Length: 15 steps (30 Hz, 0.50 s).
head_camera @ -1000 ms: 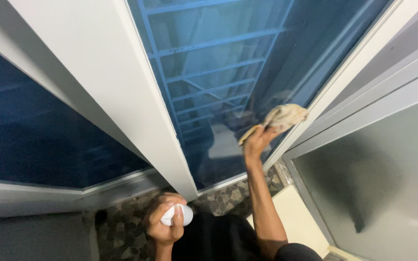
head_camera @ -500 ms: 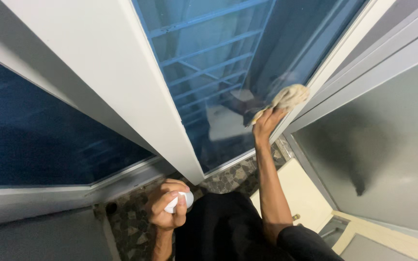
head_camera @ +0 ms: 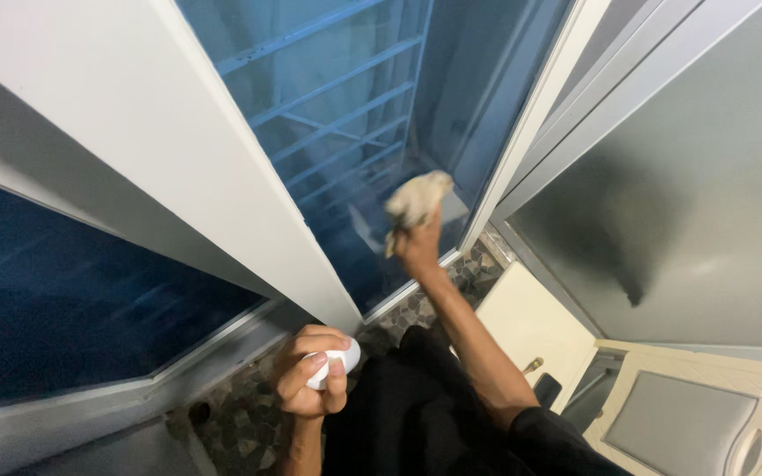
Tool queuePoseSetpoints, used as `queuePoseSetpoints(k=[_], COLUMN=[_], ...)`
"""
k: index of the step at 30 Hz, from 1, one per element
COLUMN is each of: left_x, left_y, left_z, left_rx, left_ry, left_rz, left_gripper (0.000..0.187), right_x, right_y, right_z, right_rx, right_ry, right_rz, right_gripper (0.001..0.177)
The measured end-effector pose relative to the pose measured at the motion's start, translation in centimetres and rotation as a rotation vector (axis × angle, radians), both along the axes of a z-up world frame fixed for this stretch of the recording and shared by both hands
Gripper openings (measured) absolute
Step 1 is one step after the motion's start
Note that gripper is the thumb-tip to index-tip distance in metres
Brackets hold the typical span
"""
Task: The person cleans a glass window pane using a spray bottle and a cloth. They repeatedly spray the glass surface and wipe it with the cloth in a systematic manner, covering the entire visible area of the window.
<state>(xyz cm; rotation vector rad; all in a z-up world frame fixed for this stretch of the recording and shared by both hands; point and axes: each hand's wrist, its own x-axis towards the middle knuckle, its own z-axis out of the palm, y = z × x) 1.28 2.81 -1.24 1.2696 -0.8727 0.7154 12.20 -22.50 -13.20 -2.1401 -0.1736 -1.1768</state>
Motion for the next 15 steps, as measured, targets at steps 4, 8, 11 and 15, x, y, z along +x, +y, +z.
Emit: queuePoseSetpoints(k=[4,8,11,15], left_x=[-1.1,-0.5,1.0,2.7], left_y=[0.8,-1.4,-3.8,-6.5], left_z=[-2.2,-2.6,-0.9,1.0], left_rx=[-0.072,-0.072,-0.04,-0.057], left_ry=[0.141,0.161,0.057,-0.07], left_rz=[0.077,0.007,-0.036,-0.088], left_gripper=[0.038,0.036,0.035,0.034], right_x=[3.7,3.6,-0.9,-0.5], right_y=[-9.3,-2.9,7.0,4.1], right_z=[-2.6,-4.8,-4.6,-2.3], right_rx=[0.232,0.319,-0.076,-0.193], right_ry=[0.164,0.026,0.006,-0.135], right_rz=[-0.427,-0.31,-0.098,0.048], right_gripper=[0.033,0.044,0.046,0.045])
